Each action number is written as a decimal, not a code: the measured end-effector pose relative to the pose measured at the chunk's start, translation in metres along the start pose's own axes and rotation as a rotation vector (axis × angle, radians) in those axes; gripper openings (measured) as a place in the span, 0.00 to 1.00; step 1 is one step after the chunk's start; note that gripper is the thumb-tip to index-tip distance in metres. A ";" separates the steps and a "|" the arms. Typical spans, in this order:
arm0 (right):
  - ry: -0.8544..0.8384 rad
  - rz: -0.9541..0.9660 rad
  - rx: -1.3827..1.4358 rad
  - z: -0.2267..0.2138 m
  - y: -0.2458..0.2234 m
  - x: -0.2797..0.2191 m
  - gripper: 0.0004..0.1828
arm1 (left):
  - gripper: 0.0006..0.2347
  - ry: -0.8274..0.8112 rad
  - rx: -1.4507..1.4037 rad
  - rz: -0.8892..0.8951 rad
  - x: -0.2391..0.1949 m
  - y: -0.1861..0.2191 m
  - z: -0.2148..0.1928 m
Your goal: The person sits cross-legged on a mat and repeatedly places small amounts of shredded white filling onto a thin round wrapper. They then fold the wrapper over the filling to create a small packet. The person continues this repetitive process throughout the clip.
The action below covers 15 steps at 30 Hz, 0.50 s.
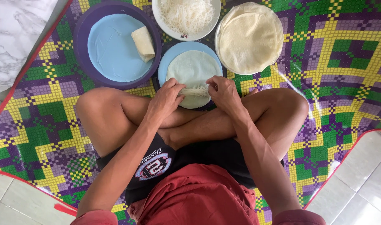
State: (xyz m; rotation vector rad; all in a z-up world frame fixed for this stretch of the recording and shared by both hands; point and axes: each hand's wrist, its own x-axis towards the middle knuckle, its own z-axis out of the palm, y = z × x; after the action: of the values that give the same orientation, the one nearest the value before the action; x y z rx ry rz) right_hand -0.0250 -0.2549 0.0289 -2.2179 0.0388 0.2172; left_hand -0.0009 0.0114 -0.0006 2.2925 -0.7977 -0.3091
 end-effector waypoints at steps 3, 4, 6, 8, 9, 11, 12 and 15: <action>-0.036 0.018 0.091 -0.002 -0.022 -0.002 0.12 | 0.13 0.009 -0.004 -0.001 0.000 0.004 0.002; -0.036 0.019 0.091 -0.002 -0.015 -0.002 0.12 | 0.13 0.008 -0.005 -0.002 -0.002 0.003 0.002; 0.029 0.042 0.011 -0.003 -0.001 0.001 0.13 | 0.14 -0.003 -0.027 -0.023 -0.003 0.000 0.000; -0.007 0.053 0.025 0.003 0.002 0.001 0.13 | 0.15 -0.005 -0.014 -0.024 -0.002 -0.001 0.004; -0.043 0.063 0.038 0.006 0.003 0.002 0.13 | 0.15 -0.004 -0.001 -0.025 -0.001 -0.001 0.005; -0.046 0.062 0.070 0.004 -0.018 0.000 0.14 | 0.14 -0.009 -0.001 -0.027 0.000 0.000 0.009; -0.048 0.061 0.102 0.003 -0.028 0.000 0.16 | 0.13 -0.016 -0.001 -0.029 0.001 0.000 0.011; -0.025 0.074 0.103 -0.001 -0.019 -0.001 0.16 | 0.13 -0.021 -0.010 -0.050 -0.001 0.005 0.002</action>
State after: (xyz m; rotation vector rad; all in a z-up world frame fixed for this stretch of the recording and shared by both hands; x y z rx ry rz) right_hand -0.0238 -0.2444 0.0448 -2.1124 0.1163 0.2771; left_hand -0.0047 0.0077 0.0010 2.3063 -0.7484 -0.3590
